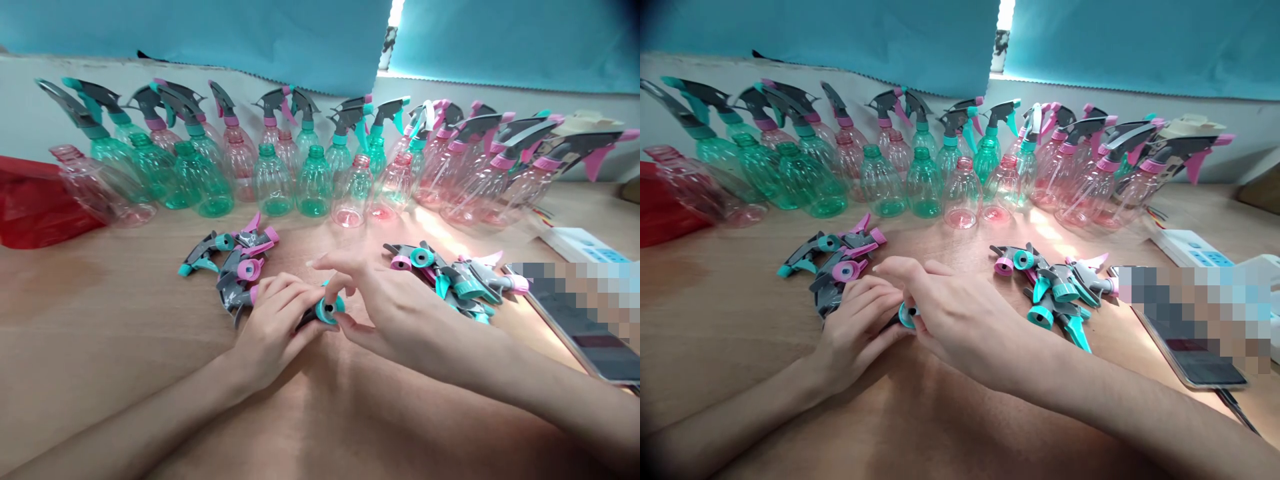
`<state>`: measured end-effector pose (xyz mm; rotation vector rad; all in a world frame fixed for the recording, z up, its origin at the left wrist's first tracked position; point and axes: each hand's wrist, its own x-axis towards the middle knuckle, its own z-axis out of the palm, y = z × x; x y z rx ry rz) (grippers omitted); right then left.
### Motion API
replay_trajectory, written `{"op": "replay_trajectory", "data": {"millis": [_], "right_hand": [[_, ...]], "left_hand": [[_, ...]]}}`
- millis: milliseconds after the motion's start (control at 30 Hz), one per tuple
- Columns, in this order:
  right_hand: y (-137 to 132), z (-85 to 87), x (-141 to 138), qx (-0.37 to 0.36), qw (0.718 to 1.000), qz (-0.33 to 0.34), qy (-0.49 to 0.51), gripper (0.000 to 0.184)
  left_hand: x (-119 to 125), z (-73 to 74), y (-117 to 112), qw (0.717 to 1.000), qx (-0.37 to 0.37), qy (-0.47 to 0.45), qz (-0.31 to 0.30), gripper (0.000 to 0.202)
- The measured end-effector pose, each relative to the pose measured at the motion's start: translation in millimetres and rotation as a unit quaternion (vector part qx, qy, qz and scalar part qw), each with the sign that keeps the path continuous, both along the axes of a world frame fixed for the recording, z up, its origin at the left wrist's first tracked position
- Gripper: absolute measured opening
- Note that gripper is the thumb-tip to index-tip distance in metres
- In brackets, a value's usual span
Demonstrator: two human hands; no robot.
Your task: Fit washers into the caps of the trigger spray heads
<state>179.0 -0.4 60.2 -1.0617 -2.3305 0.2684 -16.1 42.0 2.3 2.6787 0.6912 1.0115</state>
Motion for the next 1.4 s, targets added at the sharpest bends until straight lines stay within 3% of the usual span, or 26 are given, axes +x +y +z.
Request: {"op": "replay_trajectory", "data": {"millis": [267, 467, 567, 867, 1100, 1400], "right_hand": [[3, 6.5, 6, -0.010, 0.998, 0.001, -0.058, 0.028], [-1, 4.7, 6, 0.063, 0.989, -0.030, -0.130, 0.018], [-2, 1.9, 4, 0.066, 0.986, -0.026, -0.150, 0.018], [2, 2.3, 10, 0.003, 0.994, -0.012, -0.108, 0.021], [5, -3.5, 4, -0.017, 0.998, 0.005, -0.063, 0.011], [6, 10.1, 7, -0.024, 0.995, -0.028, -0.096, 0.004]], "left_hand": [[0, 0.0, 0, 1.000, -0.003, 0.008, 0.003, 0.024], [-1, -0.6, 1, 1.000, -0.018, 0.002, 0.012, 0.020], [-1, -1.9, 2, 1.000, -0.012, 0.007, 0.008, 0.018], [2, 0.4, -1, 1.000, -0.004, 0.015, 0.005, 0.017], [-2, -1.8, 0, 1.000, -0.005, -0.009, 0.004, 0.017], [1, 0.2, -4, 0.999, -0.045, -0.010, 0.010, 0.018]]}}
